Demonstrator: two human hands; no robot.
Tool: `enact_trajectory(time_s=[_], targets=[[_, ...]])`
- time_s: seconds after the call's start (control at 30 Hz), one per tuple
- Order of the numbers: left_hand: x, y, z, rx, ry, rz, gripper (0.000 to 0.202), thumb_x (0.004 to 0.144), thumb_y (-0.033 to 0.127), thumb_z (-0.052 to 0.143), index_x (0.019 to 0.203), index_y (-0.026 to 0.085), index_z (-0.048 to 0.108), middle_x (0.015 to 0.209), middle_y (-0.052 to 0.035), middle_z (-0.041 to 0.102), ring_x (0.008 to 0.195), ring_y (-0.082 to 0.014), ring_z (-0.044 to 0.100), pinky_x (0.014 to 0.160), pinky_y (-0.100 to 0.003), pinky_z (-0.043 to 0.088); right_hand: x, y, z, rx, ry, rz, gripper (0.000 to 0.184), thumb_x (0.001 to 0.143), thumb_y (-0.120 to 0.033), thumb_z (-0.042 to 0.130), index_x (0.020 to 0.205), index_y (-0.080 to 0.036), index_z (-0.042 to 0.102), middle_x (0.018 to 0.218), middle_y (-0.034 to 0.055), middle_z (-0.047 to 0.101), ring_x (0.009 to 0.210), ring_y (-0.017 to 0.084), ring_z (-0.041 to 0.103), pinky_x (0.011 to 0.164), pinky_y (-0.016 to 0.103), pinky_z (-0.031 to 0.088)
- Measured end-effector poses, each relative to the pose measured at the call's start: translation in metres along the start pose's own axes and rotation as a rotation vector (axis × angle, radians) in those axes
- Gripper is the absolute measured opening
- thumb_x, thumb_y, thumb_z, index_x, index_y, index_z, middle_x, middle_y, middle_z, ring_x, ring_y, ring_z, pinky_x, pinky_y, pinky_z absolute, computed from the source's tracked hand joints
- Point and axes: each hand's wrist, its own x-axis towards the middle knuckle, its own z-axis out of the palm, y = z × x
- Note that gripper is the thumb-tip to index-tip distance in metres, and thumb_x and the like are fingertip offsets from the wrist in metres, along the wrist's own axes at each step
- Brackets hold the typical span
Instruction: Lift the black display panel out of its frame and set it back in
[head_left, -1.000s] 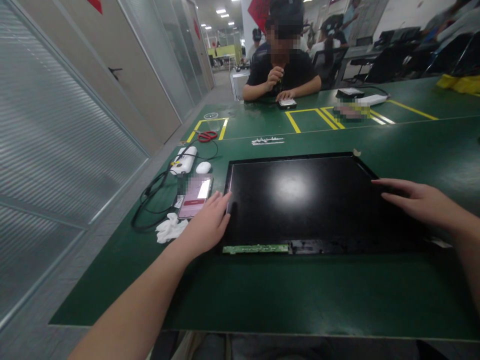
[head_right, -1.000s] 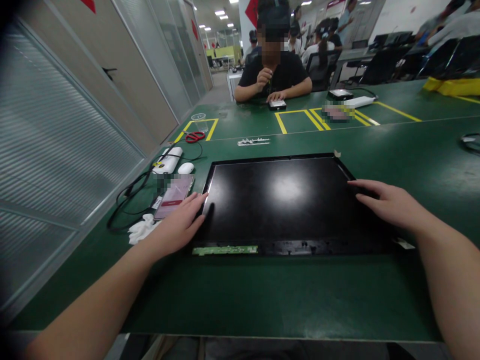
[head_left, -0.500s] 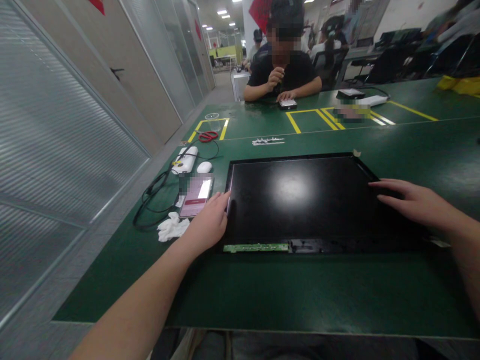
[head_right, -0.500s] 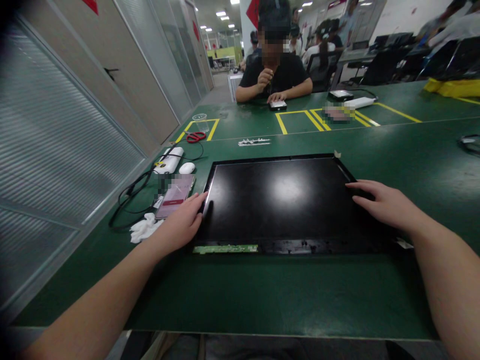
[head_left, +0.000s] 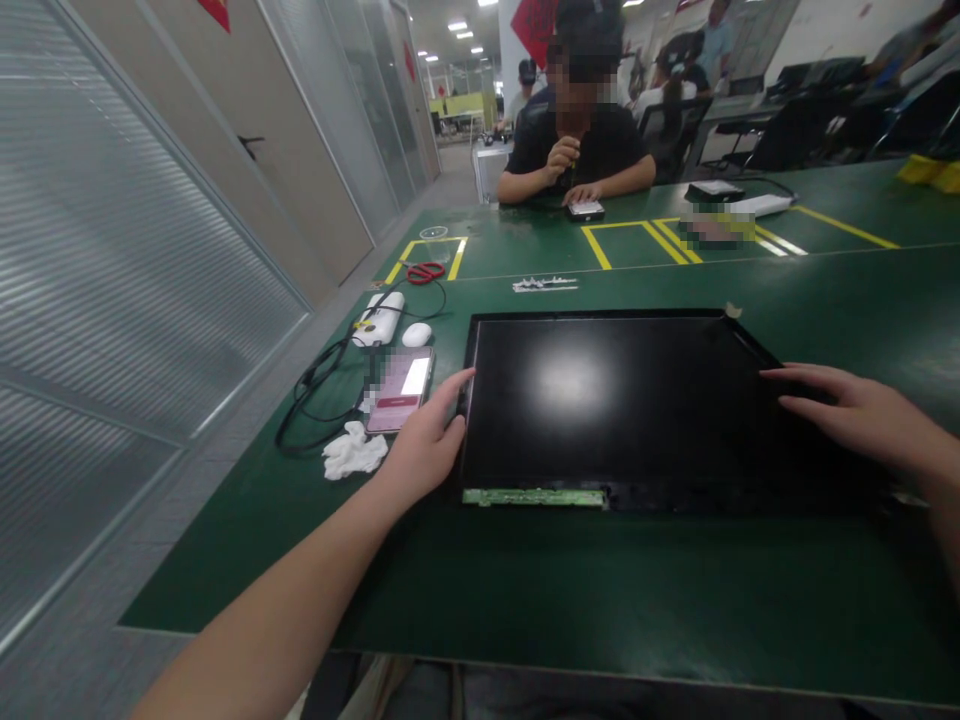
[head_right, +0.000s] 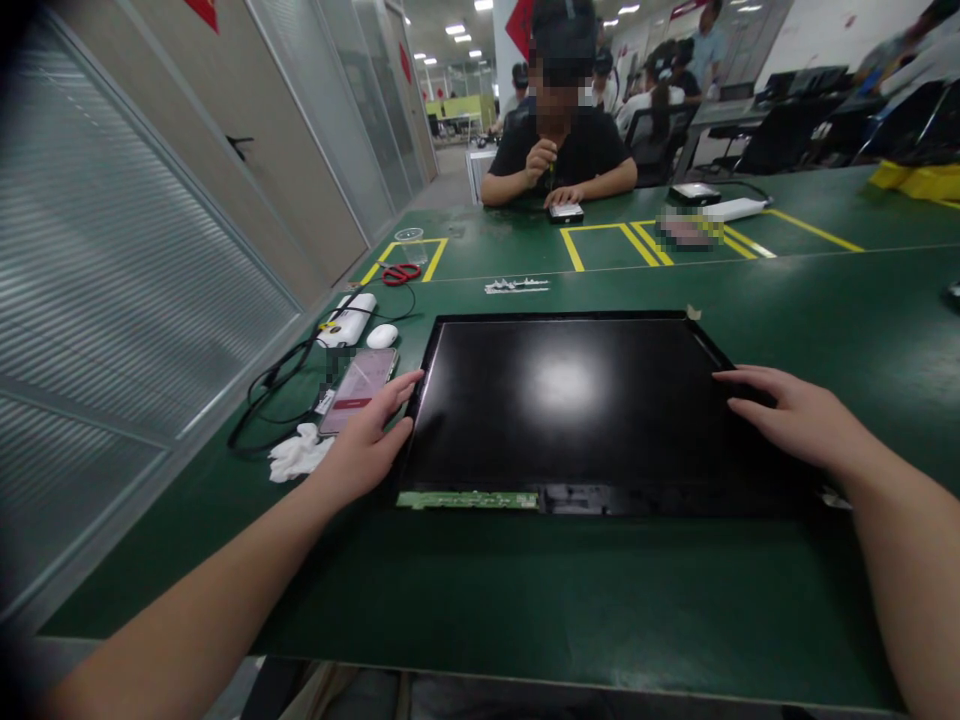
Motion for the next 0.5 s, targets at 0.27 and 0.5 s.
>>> enact_trajectory(time_s=[0.27, 0.5], targets=[[0.001, 0.015, 0.014, -0.756, 0.217, -0.367, 0.048, 0.079, 0.011, 0.060, 0.125, 0.024, 0.055, 0.146, -0.0064, 0.056, 0.112, -0.0235, 0.067, 0.084, -0.032, 0.060, 0.000, -0.001, -0.002, -0.031, -0.012, 0.063, 0.049, 0.048, -0.044, 0.041, 0.094, -0.035, 0.054, 0.106, -0.0017, 0.051, 0.086, 0.024, 0.050, 0.073, 0.041, 0.037], [0.005, 0.016, 0.016, -0.887, 0.294, -0.530, 0.041, 0.078, 0.005, 0.058, 0.116, 0.020, 0.060, 0.139, -0.0067, 0.061, 0.089, -0.0154, 0.072, 0.059, -0.020, 0.056, -0.001, -0.003, -0.001, -0.026, -0.028, 0.084, 0.051, 0.047, -0.046, 0.040, 0.095, -0.034, 0.053, 0.106, -0.0007, 0.051, 0.086, 0.025, 0.050, 0.072, 0.042, 0.037]])
